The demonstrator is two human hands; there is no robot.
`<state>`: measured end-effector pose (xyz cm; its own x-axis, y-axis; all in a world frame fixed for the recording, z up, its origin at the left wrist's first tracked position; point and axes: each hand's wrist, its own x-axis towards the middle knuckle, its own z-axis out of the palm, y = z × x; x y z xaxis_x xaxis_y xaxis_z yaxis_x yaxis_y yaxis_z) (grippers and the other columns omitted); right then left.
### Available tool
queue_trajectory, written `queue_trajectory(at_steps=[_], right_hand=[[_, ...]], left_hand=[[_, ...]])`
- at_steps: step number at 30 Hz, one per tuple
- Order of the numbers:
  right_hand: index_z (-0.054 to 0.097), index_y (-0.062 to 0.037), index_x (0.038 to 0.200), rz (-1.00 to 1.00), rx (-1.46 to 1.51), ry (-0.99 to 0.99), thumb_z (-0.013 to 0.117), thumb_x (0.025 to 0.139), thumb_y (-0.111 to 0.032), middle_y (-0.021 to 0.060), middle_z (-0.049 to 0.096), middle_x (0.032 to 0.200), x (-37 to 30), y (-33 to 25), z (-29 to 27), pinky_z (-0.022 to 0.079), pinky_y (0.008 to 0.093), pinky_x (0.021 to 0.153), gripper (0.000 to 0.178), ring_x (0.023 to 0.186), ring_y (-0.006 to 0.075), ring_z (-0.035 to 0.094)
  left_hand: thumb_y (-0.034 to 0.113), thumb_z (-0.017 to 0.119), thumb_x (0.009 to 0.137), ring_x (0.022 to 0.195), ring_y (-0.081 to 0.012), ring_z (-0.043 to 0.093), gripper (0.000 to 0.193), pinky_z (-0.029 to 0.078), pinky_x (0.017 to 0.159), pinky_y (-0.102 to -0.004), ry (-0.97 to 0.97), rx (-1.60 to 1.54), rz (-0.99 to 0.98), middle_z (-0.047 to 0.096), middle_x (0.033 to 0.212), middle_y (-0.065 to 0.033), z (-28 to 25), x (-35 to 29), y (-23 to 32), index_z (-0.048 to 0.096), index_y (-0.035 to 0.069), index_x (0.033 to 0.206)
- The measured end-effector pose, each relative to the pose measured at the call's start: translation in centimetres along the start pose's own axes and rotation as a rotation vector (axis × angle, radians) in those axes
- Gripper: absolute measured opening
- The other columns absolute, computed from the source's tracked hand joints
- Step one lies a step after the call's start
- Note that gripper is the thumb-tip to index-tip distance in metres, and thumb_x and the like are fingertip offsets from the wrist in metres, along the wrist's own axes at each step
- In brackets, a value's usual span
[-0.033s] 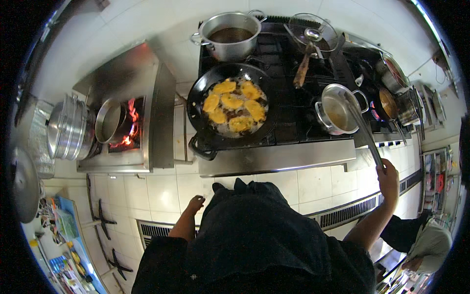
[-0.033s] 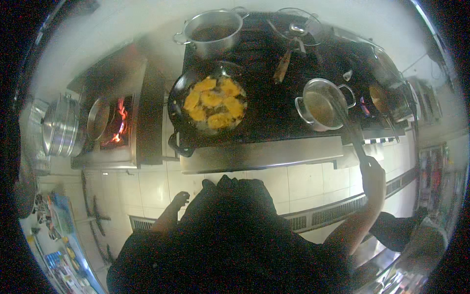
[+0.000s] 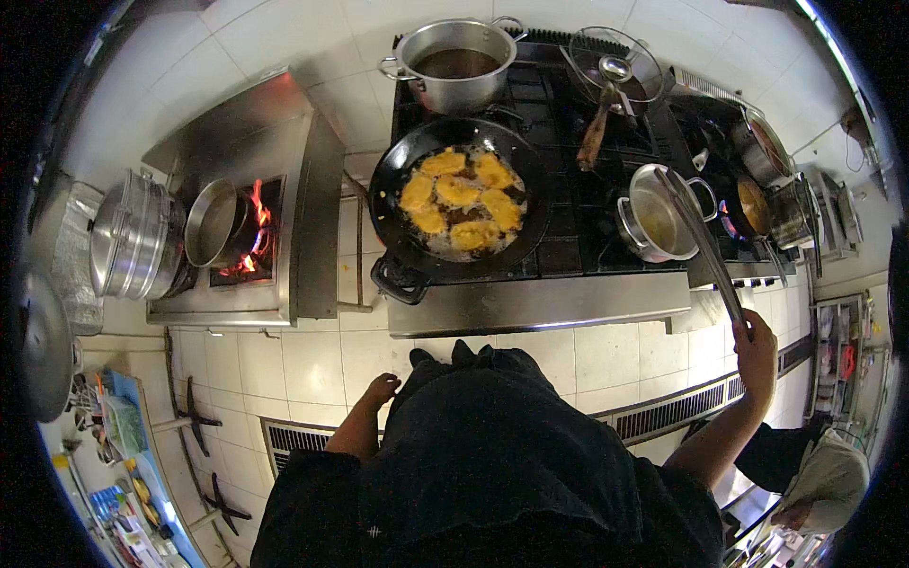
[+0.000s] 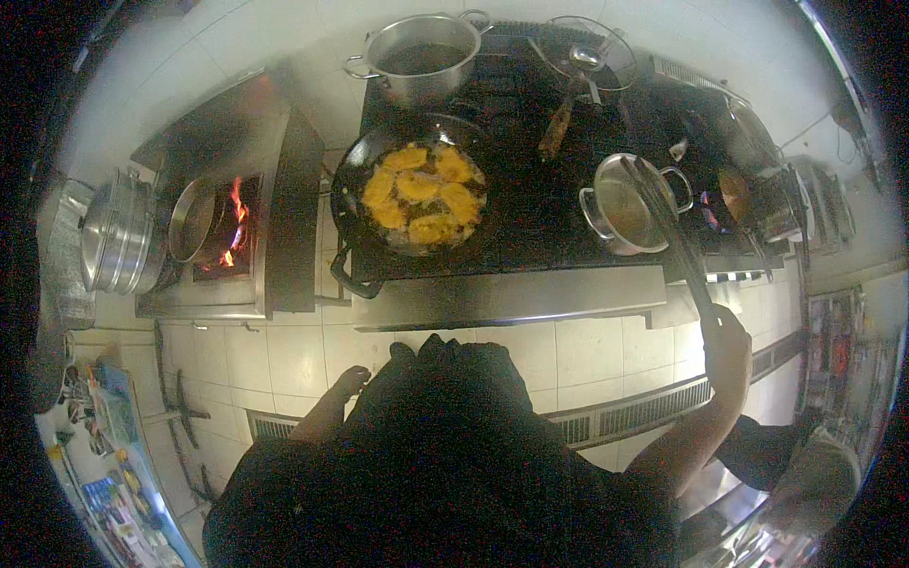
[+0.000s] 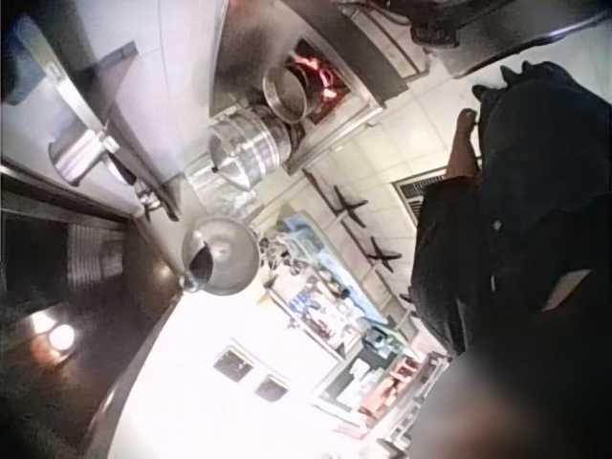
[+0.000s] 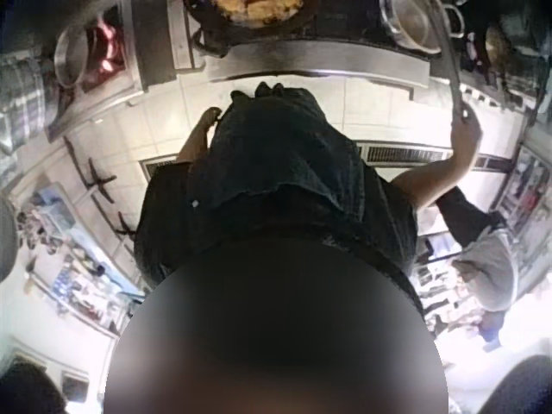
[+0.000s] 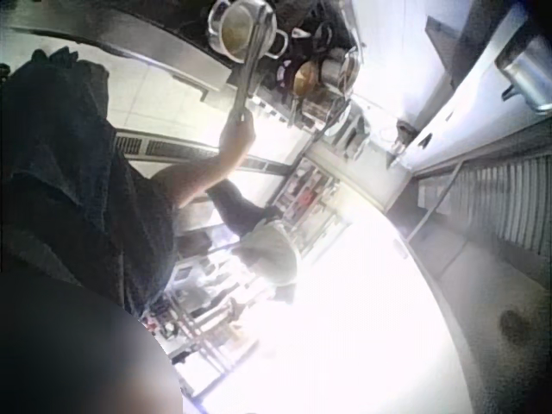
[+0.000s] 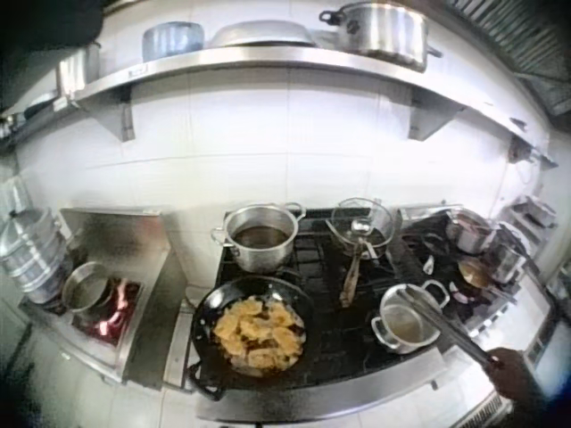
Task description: The person fries food items in a pan on a gas stove, using tongs to flip and arrange them. They then move to a prep station to wash a plastic container and pour a red powder from a packet into a jar. The person returns to the stove to continue frying the food.
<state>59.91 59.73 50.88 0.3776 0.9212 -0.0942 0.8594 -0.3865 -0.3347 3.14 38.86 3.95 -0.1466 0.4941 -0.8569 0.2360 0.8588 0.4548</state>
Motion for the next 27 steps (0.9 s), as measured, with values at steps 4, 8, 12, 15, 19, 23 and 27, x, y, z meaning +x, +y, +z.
queue_trajectory(at_steps=[4, 8, 12, 15, 19, 23, 27], right_hand=[[0.059, -0.0016, 0.108, -0.187, 0.09, -0.1, 0.058, 0.084, -0.012, 0.0057, 0.055, 0.064, -1.0, -3.6, 1.7, 0.041, 0.0279, 0.054, 0.027, 0.058, 0.0116, 0.05], [0.058, -0.0046, 0.109, -0.684, -0.092, -0.008, 0.057, 0.085, -0.016, 0.0142, 0.065, 0.086, -1.6, -8.0, 6.3, 0.048, 0.0375, 0.065, 0.027, 0.076, 0.0287, 0.064], [0.057, -0.0126, 0.112, -0.665, -0.191, -0.069, 0.055, 0.085, -0.018, 0.0157, 0.062, 0.094, -3.5, -12.6, 8.8, 0.048, 0.0428, 0.067, 0.028, 0.079, 0.0338, 0.061], [0.053, -0.0128, 0.114, -0.728, -0.373, -0.088, 0.056, 0.084, -0.023, 0.0121, 0.061, 0.085, -3.9, -14.5, 9.3, 0.05, 0.0401, 0.065, 0.032, 0.075, 0.0301, 0.062], [0.053, -0.0136, 0.114, -0.799, -0.471, -0.014, 0.056, 0.083, -0.022, 0.0111, 0.058, 0.082, -3.8, -14.6, 10.7, 0.05, 0.0394, 0.062, 0.033, 0.071, 0.0291, 0.061], [0.054, -0.014, 0.113, -0.835, -0.486, 0.059, 0.056, 0.082, -0.022, 0.0101, 0.057, 0.082, -3.5, -15.1, 11.2, 0.051, 0.0386, 0.06, 0.032, 0.072, 0.0274, 0.061], [0.055, -0.0165, 0.112, -0.786, -0.488, 0.08, 0.056, 0.082, -0.022, 0.0101, 0.058, 0.086, -2.9, -14.8, 11.3, 0.052, 0.0387, 0.061, 0.03, 0.077, 0.0267, 0.063]], left_hand=[[0.027, 0.056, 0.081, 0.083, -0.0273, 0.062, 0.035, 0.05, 0.071, -0.0353, -0.101, 0.372, 0.253, 0.062, 0.101, -0.0168, -0.9, 1.0, -1.4, 0.06, 0.004, 0.108], [0.022, 0.063, 0.074, 0.092, -0.0317, 0.059, 0.032, 0.048, 0.078, -0.0385, -0.14, 0.36, 0.257, 0.061, 0.097, -0.0163, -3.2, 2.7, -2.8, 0.06, 0.009, 0.103], [0.011, 0.067, 0.065, 0.084, -0.0336, 0.058, 0.023, 0.047, 0.072, -0.0426, -0.081, 0.236, 0.234, 0.06, 0.082, -0.0145, -4.6, 3.4, -4.1, 0.057, 0.005, 0.085], [0.012, 0.067, 0.066, 0.078, -0.0333, 0.059, 0.022, 0.048, 0.067, -0.0418, -0.044, 0.264, 0.162, 0.06, 0.079, -0.0145, -5.0, 3.4, -4.4, 0.057, 0.004, 0.084], [0.018, 0.06, 0.076, 0.067, -0.0295, 0.059, 0.017, 0.049, 0.06, -0.0424, -0.016, 0.183, -0.06, 0.059, 0.075, -0.0124, -3.9, 0.9, -2.5, 0.057, 0.002, 0.081], [0.022, 0.054, 0.082, 0.064, -0.0268, 0.059, 0.021, 0.049, 0.058, -0.0433, -0.043, 0.231, 0.133, 0.059, 0.075, -0.0112, -2.9, 1.2, -5.9, 0.057, 0.002, 0.078], [0.011, 0.066, 0.069, 0.086, -0.0334, 0.06, 0.021, 0.05, 0.072, -0.0421, -0.062, 0.219, -0.016, 0.062, 0.088, -0.0151, -2.2, 1.4, -6.0, 0.058, 0.005, 0.088]])
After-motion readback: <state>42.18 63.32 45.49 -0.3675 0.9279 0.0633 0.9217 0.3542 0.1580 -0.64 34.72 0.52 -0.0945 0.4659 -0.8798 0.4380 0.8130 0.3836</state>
